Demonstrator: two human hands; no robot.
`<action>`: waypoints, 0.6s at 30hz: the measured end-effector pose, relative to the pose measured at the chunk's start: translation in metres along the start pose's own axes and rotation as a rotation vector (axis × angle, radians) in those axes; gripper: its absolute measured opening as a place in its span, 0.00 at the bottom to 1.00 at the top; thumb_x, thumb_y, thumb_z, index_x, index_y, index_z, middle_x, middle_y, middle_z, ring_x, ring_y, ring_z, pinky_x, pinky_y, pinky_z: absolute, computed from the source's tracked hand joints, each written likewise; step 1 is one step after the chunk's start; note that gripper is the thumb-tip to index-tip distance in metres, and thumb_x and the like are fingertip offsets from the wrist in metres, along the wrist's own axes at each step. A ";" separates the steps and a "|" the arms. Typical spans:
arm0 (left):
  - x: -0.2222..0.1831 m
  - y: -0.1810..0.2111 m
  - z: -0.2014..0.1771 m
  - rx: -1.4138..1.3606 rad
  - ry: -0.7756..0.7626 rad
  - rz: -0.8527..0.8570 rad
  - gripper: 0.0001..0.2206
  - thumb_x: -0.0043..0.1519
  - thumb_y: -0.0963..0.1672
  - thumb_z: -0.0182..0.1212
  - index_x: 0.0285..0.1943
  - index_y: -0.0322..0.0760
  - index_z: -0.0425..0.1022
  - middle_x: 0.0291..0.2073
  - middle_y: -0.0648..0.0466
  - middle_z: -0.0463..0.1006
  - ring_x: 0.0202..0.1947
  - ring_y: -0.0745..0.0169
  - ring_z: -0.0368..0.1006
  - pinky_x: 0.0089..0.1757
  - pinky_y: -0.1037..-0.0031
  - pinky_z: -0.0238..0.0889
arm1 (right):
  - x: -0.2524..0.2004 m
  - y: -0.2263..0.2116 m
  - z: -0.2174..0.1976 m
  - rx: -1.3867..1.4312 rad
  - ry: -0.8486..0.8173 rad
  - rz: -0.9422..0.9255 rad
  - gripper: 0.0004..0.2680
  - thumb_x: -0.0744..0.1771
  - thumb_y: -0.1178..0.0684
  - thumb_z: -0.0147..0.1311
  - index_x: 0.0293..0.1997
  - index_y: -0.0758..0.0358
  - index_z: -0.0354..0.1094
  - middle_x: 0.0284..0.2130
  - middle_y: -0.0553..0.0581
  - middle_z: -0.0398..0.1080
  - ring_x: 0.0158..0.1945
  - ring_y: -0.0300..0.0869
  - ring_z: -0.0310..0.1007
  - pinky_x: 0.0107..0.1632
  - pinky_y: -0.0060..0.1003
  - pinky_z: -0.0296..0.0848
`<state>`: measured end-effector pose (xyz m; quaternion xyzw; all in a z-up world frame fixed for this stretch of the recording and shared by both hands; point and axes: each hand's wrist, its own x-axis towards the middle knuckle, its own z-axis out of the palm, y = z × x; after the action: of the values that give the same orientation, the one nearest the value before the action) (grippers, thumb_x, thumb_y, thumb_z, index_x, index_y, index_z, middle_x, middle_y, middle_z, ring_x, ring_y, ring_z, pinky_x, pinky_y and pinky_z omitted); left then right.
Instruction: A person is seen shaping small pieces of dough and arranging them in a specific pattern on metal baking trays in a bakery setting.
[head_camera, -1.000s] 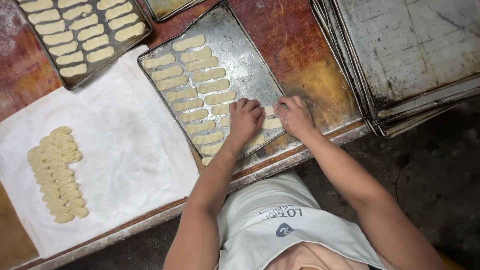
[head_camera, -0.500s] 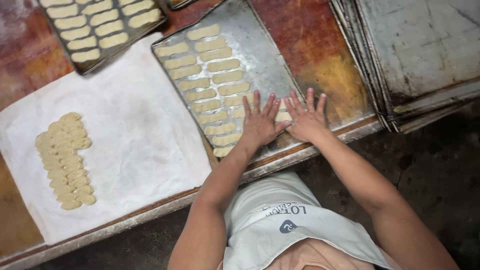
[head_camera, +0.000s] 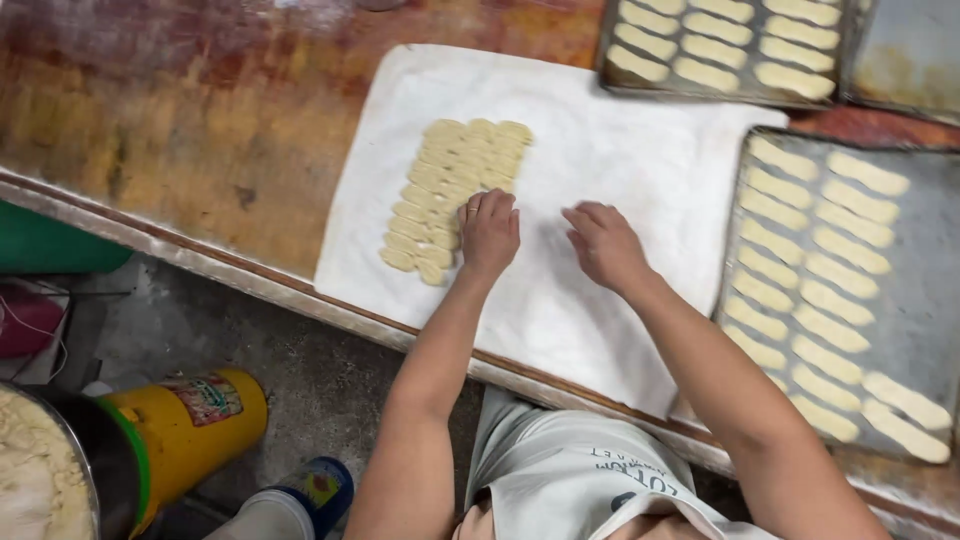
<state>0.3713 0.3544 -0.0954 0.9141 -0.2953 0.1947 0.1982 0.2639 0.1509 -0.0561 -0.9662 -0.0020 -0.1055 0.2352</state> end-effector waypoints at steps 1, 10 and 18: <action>0.010 -0.016 -0.002 0.000 0.004 -0.012 0.10 0.59 0.47 0.59 0.48 0.48 0.74 0.43 0.60 0.70 0.51 0.56 0.67 0.48 0.62 0.59 | 0.030 -0.015 0.007 -0.003 -0.008 -0.009 0.12 0.67 0.51 0.55 0.58 0.51 0.72 0.49 0.52 0.72 0.55 0.47 0.71 0.57 0.40 0.68; 0.011 -0.070 0.022 -0.095 -0.327 0.176 0.10 0.64 0.48 0.49 0.39 0.58 0.80 0.38 0.67 0.80 0.60 0.54 0.63 0.57 0.48 0.47 | 0.114 -0.031 0.043 -0.235 -0.356 0.030 0.14 0.67 0.53 0.45 0.56 0.44 0.72 0.58 0.40 0.65 0.61 0.46 0.62 0.55 0.44 0.66; 0.035 0.030 -0.013 -0.889 -0.470 -0.015 0.08 0.59 0.44 0.65 0.47 0.51 0.81 0.40 0.64 0.81 0.48 0.63 0.76 0.52 0.70 0.67 | 0.017 -0.033 -0.054 0.526 -0.048 0.054 0.18 0.64 0.52 0.61 0.59 0.60 0.68 0.59 0.66 0.64 0.54 0.66 0.69 0.54 0.57 0.70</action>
<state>0.3760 0.3221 -0.0610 0.7626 -0.3798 -0.1623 0.4978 0.2674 0.1555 0.0089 -0.8738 -0.0090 -0.0720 0.4808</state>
